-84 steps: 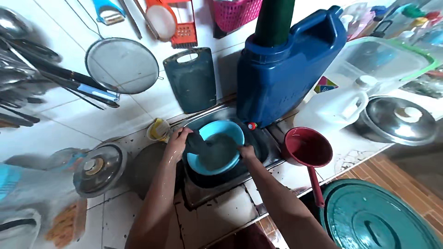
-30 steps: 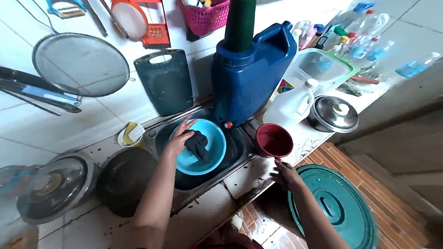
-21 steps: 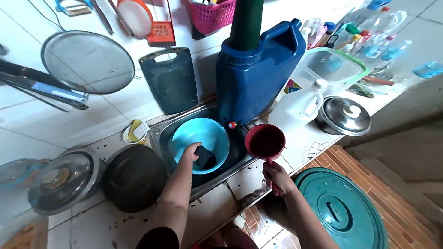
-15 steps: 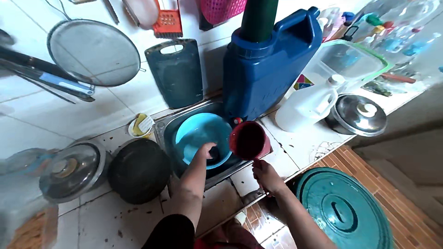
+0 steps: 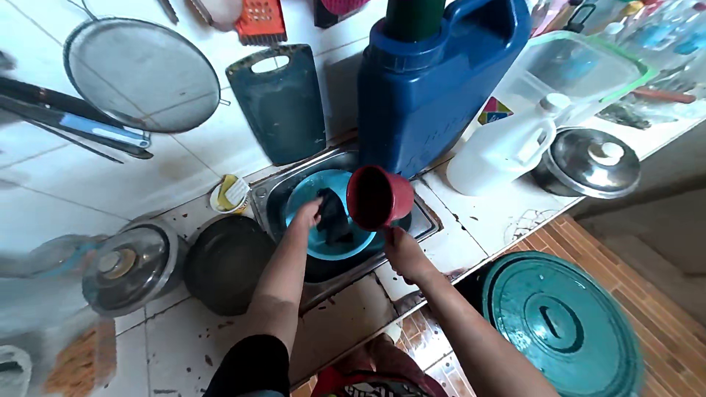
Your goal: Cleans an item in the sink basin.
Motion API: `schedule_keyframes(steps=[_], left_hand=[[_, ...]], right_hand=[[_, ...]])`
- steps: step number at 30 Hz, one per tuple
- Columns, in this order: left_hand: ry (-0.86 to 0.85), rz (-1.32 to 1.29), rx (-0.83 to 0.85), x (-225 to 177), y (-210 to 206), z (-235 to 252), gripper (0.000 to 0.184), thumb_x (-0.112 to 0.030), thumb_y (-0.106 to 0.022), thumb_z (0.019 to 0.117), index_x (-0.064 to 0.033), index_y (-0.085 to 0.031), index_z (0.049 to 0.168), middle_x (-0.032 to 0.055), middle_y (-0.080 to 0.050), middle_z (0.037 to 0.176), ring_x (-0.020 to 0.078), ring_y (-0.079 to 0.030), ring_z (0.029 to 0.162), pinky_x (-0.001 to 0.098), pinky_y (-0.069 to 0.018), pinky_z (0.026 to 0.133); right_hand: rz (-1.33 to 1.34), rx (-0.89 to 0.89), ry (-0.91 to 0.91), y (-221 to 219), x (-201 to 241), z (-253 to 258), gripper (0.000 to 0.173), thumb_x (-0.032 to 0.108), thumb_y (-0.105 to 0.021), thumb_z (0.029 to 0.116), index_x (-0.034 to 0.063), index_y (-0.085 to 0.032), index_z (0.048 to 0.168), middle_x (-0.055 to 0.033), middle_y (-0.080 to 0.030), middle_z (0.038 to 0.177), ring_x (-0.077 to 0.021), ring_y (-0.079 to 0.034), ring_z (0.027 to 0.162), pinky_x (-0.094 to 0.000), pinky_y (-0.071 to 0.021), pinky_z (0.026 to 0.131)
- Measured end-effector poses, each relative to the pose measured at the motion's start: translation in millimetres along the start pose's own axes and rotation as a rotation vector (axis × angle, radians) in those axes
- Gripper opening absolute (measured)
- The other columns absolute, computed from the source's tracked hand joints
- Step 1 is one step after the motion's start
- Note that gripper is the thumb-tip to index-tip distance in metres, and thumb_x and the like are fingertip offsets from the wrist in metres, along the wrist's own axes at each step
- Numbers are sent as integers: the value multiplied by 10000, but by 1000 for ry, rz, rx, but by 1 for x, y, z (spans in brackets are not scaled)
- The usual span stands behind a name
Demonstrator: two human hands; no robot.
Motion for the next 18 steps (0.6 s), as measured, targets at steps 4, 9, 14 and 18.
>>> schedule_keyframes(steps=[4, 9, 14, 18], left_hand=[[52, 350, 40, 25, -24, 5, 367, -228, -560, 1059, -8, -569, 1353, 166, -626, 1215, 218, -609, 1032, 366, -505, 912], [-221, 495, 177, 44, -47, 4, 502, -80, -598, 1016, 13, -440, 1483, 246, -536, 1438, 343, -552, 1309, 506, -465, 1086], [-179, 1054, 372, 18, -45, -7, 440, -172, -589, 1035, 29, -525, 1420, 252, -535, 1448, 366, -495, 1376, 543, -370, 1155], [-200, 1193, 392, -4, -42, -7, 363, -219, -598, 1034, 49, -643, 1273, 259, -621, 1323, 390, -564, 1285, 582, -406, 1099]], right_hand=[[-115, -11, -12, -5, 12, 1, 336, 113, -460, 1057, -1, -456, 1373, -211, -627, 1122, -310, -672, 944, -476, -537, 844], [-194, -44, -22, -10, 16, 4, 361, 121, -423, 1069, 0, -448, 1409, -228, -640, 1247, -350, -650, 1179, -516, -515, 989], [-351, -49, -50, -4, 31, -3, 359, 145, -388, 1080, 31, -428, 1419, -215, -657, 1223, -362, -670, 1158, -540, -538, 950], [-465, -65, -48, -1, 42, -8, 352, 157, -327, 1103, 42, -415, 1423, -220, -655, 1228, -373, -670, 1165, -544, -537, 940]])
Point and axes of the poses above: each hand's wrist, its own z-axis towards the middle knuckle, its own y-axis out of the back of the hand, x = y × z, the point moved 3 cm from there along z, towards the middle knuckle
